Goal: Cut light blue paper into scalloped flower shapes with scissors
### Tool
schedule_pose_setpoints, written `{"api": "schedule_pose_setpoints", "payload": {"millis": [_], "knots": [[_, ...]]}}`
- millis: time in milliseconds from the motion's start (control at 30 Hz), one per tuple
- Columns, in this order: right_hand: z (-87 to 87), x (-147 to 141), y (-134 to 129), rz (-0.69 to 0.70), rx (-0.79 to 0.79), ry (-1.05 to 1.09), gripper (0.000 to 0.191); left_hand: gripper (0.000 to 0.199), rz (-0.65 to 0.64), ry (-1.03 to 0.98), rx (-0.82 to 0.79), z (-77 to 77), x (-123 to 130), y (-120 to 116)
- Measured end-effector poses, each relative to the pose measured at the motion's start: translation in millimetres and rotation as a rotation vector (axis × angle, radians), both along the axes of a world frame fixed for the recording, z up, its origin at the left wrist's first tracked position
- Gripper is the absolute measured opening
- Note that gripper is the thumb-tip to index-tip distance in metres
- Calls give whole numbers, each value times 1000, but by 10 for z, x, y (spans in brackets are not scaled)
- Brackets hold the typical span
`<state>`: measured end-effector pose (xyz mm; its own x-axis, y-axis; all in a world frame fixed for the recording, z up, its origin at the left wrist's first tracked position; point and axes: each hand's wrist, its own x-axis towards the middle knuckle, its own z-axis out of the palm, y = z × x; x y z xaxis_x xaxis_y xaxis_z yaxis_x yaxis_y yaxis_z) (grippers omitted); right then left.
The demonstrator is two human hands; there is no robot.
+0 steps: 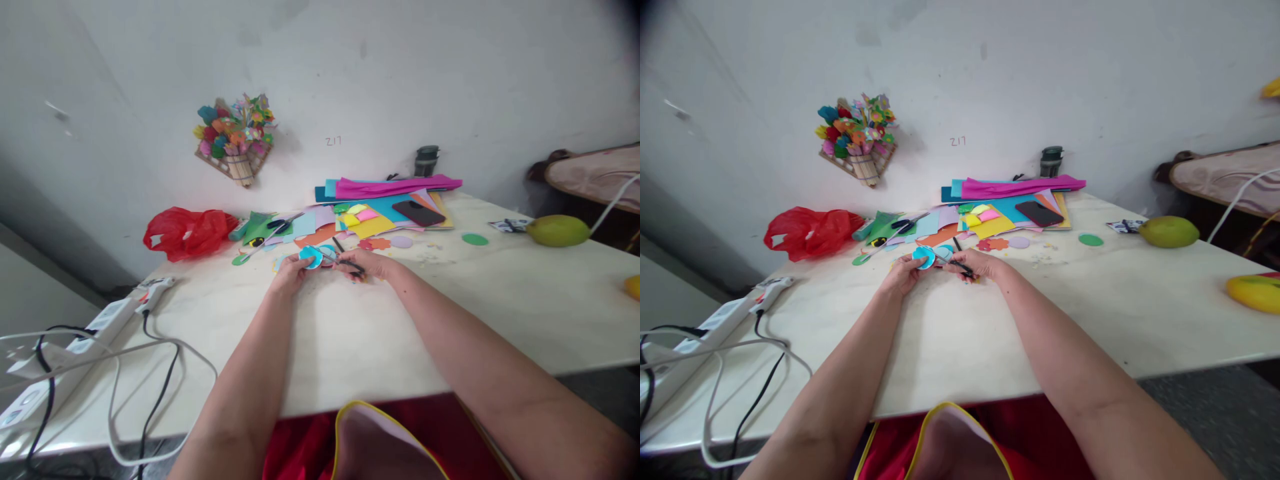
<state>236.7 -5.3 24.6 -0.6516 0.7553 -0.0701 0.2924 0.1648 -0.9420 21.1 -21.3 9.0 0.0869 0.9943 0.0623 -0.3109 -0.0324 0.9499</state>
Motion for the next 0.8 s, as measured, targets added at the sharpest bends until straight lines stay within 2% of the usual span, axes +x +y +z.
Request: {"api": "schedule_pose_setpoints", "payload": {"millis": [800], "knots": [[-14, 5, 20, -5, -22, -3, 24, 22, -35, 27, -15, 28, -38, -6]]}}
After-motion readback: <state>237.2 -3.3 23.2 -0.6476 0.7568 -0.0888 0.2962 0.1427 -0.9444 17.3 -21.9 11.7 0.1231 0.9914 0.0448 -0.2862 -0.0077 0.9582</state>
